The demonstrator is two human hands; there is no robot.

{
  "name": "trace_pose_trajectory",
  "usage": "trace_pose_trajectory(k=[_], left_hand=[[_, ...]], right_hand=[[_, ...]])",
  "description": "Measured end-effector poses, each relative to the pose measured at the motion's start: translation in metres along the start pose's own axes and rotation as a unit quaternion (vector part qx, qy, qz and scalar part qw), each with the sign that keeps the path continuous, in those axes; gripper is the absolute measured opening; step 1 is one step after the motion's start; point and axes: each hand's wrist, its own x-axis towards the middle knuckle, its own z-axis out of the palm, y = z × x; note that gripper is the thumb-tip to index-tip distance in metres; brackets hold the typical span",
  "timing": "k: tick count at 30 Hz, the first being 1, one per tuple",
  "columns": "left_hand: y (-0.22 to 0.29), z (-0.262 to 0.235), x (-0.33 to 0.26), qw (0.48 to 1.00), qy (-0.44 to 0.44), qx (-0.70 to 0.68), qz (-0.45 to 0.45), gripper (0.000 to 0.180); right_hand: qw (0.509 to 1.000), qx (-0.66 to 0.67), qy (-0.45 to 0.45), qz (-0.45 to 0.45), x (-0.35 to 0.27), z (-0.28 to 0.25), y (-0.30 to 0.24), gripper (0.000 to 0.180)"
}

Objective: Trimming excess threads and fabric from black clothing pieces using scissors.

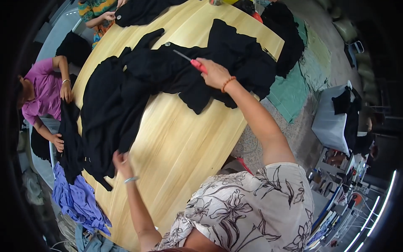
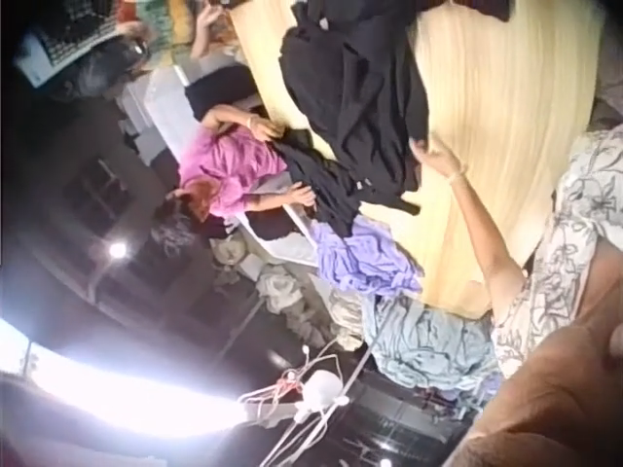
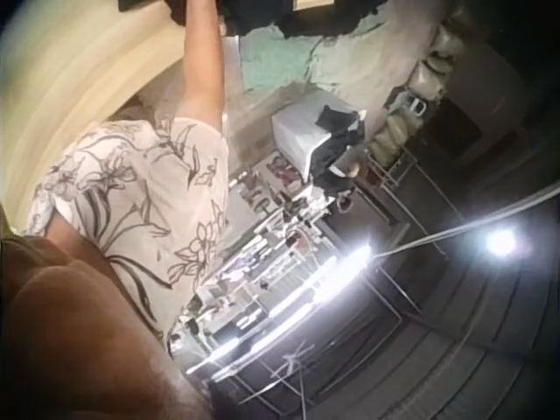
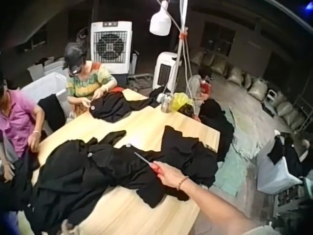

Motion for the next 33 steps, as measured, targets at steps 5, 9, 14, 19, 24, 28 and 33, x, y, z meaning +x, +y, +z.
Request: trace_pose_trajectory(k=[5, 9, 14, 19, 24, 28, 33], left_hand=[[0.146, 0.169, -0.044, 0.96, -0.269, -0.066, 0.031, 0.089], [0.185, 0.22, -0.053, 0.98, -0.161, 0.04, 0.11, 0.101], [0.124, 0.182, -0.074, 0.959, -0.212, 0.123, 0.14, 0.026], [0.055, 0.079, -0.123, 0.927, -0.222, 0.28, 0.116, 0.024], [0.038, -0.005, -0.116, 0.784, -0.129, 0.605, -0.041, 0.023], [0.118, 0.043, -0.102, 0.899, -0.003, 0.421, 0.123, 0.029], [0.164, 0.166, -0.127, 0.918, -0.139, 0.358, 0.102, 0.061]], right_hand=[[0.97, 0.185, -0.149, 0.049, -0.022, 0.074, 0.047, 0.061], [0.807, 0.398, -0.387, 0.203, -0.073, 0.071, -0.02, 0.03], [0.806, 0.418, -0.41, 0.086, -0.122, 0.027, -0.028, 0.057], [0.889, 0.396, -0.226, 0.047, -0.061, -0.042, 0.016, 0.047], [0.925, 0.314, -0.181, 0.113, -0.033, -0.051, 0.062, 0.037], [0.924, 0.297, -0.232, 0.07, -0.073, -0.022, 0.062, 0.036], [0.919, 0.235, -0.311, 0.066, -0.081, -0.014, 0.029, 0.045]])
